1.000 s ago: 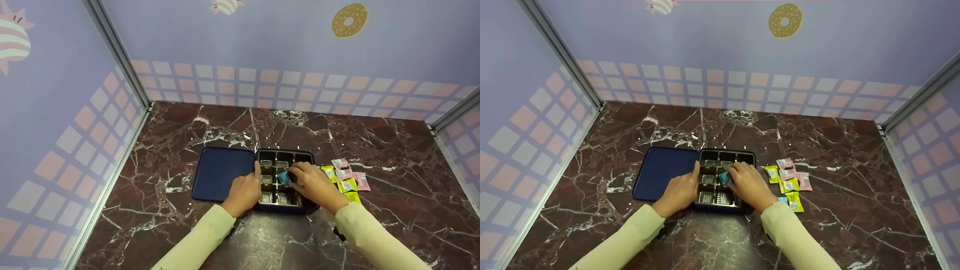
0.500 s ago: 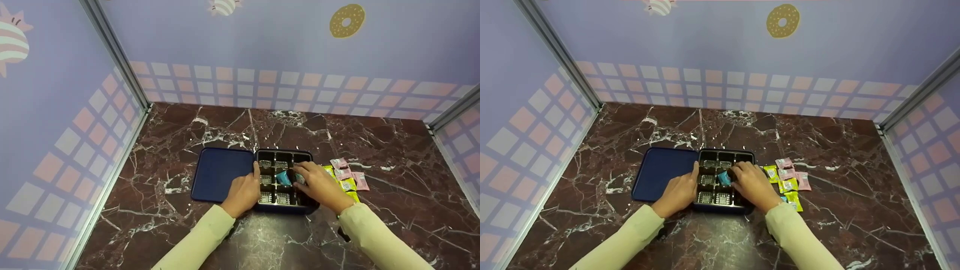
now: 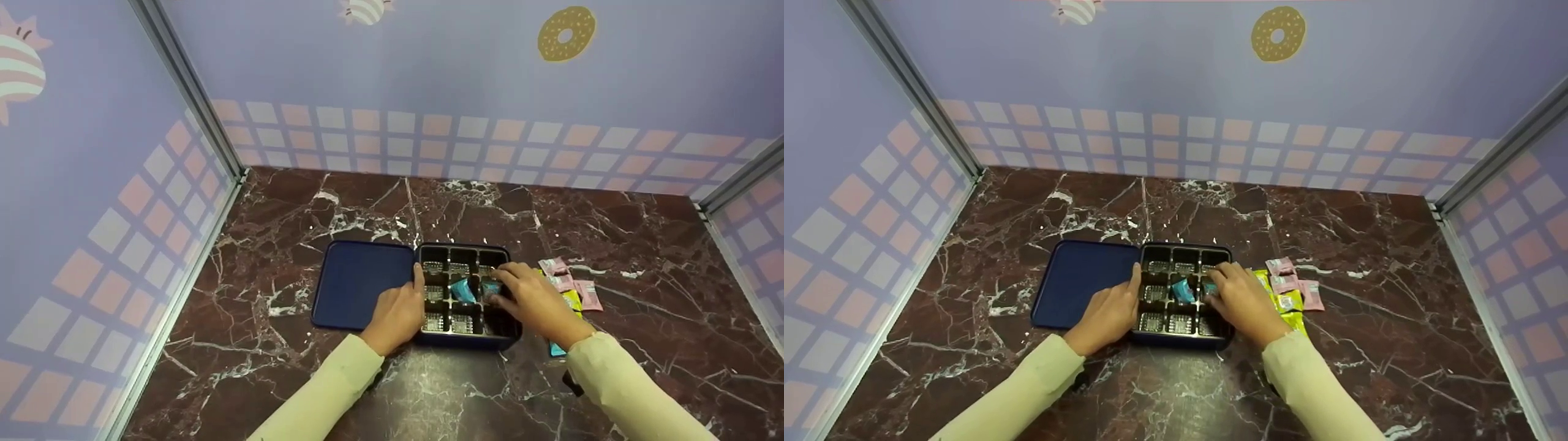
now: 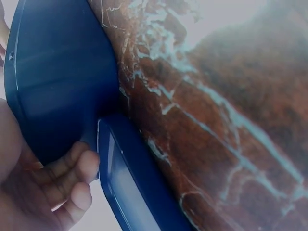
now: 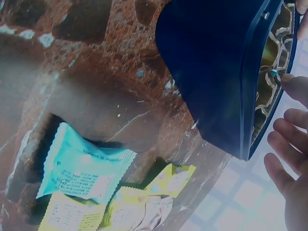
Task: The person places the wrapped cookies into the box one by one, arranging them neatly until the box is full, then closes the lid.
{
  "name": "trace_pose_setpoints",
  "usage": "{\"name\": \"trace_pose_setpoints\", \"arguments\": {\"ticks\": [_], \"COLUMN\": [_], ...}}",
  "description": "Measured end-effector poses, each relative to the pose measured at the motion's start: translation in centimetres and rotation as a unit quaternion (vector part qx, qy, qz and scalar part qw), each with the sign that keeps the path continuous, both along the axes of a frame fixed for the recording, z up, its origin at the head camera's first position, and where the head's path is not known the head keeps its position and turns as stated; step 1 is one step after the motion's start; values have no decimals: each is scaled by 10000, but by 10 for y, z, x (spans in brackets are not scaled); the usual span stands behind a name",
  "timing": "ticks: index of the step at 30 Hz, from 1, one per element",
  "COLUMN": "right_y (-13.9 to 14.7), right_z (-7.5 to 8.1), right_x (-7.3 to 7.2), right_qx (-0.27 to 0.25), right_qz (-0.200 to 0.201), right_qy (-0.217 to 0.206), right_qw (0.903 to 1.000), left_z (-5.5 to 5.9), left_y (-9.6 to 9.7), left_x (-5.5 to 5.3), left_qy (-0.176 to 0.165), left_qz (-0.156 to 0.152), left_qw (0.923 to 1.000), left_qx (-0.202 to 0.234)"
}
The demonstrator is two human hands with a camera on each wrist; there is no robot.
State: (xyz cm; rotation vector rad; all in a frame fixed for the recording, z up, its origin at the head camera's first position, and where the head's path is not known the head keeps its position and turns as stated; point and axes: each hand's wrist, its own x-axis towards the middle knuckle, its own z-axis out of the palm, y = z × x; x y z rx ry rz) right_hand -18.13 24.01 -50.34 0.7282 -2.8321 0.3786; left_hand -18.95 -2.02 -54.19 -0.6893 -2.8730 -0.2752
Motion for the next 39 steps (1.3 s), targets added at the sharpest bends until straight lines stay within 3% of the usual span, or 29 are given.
{"name": "trace_pose_setpoints", "arguments": {"ticks": [6, 18, 28, 39], "right_y": [5, 14, 19, 26], "right_z": [0, -4, -3, -7], "right_x": [1, 0, 3, 4], "right_qx": [8, -3, 19, -167], "right_qz": [-21, 53, -35, -42], "right_qy": [-87, 253, 146, 322], "right_qw": [10000, 9997, 9999, 9993], "left_z": [-1, -1, 1, -1], "left_y": [0, -1, 2, 4], "left_x": [1, 1, -2, 2], "left_qy": [73, 12, -340, 331], "left_qz": [-20, -131, -61, 59], "left_qw": [10000, 9999, 9994, 9994], "left_qx": [42, -13, -69, 3]}}
